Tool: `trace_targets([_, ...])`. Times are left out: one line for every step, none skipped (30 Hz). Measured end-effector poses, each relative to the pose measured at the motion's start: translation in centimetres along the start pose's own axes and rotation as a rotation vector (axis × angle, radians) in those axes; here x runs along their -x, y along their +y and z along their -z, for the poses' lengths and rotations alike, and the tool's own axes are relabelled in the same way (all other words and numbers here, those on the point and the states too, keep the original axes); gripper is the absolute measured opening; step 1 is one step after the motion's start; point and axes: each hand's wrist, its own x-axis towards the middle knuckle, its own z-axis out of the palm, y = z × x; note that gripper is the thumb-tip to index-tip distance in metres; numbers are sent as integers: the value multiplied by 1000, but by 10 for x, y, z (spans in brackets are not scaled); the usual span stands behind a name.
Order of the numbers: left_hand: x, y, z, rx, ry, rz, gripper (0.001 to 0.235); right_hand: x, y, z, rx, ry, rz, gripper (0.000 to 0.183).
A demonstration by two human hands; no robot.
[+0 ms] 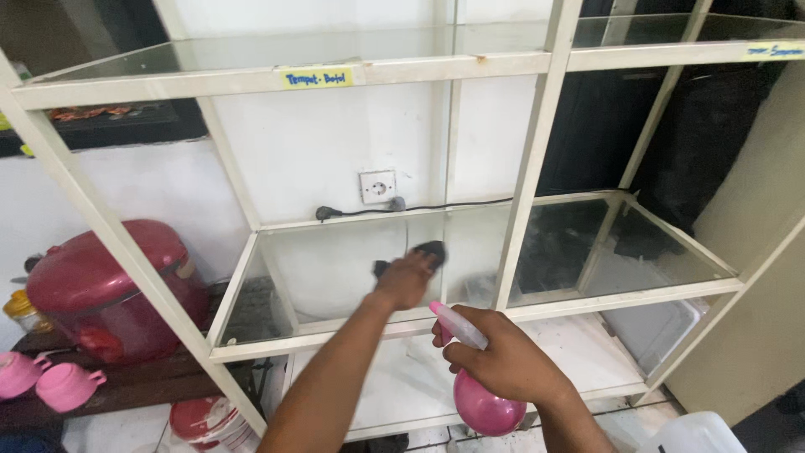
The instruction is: The person cleans the glass shelves and white interior surfaces of a cabinet using a spray bottle and a dark cloth. They spray the surfaces and wipe them down systematically, moving from the upper shelves to the lower ones.
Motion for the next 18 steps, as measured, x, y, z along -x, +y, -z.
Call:
trace_targets([12,-24,-5,1,-3,7,50,-2,2,-1,-1,-8,1,19])
trace_targets([24,-47,-10,9,35,156,50,-3,5,-1,-16,-20,22,17])
trace_targets([37,-70,-15,16,73,305,52,-3,8,-1,-32,-31,42,15])
trace_targets([56,-96,-13,11,71,307,52,-5,11,-1,-36,-32,46,15])
trace_targets([75,-122,-10,22,68,416,55,-7,15,-1,-92,-35,30,11])
trace_targets([92,-145,-10,37,65,522,58,-8,20,0,-145,-36,9,7])
trace_targets([100,-146,4,36,63,520,58,-5,16,3,-148,-35,8,7])
trace_targets([109,-147,17,75,-7,691,58,-3,11,7,-49,-6,-49,7])
trace_targets([117,-148,30,114,-76,862,59,-1,6,10,50,23,-106,10])
trace_targets([116,-134,37,111,-80,860,59,0,8,11,45,24,-109,10])
trace_targets([115,-119,44,146,-69,941,58,1,9,12,71,17,-134,9])
trace_targets([113,-105,51,184,-53,1021,58,1,10,14,100,13,-157,9])
trace_targets([114,-99,54,183,-53,1017,58,1,9,16,99,17,-158,9])
trace_targets([117,-94,55,187,-75,987,59,1,10,18,106,15,-177,11])
trace_targets([120,-88,57,191,-98,957,59,1,10,19,112,14,-195,12])
trace_targets([130,-91,48,189,-97,958,59,0,13,20,112,13,-193,12])
trace_targets([139,-93,39,90,-21,854,57,-1,16,20,112,11,-180,10])
trace_targets([149,-96,30,-9,50,746,56,-3,20,21,110,9,-169,9])
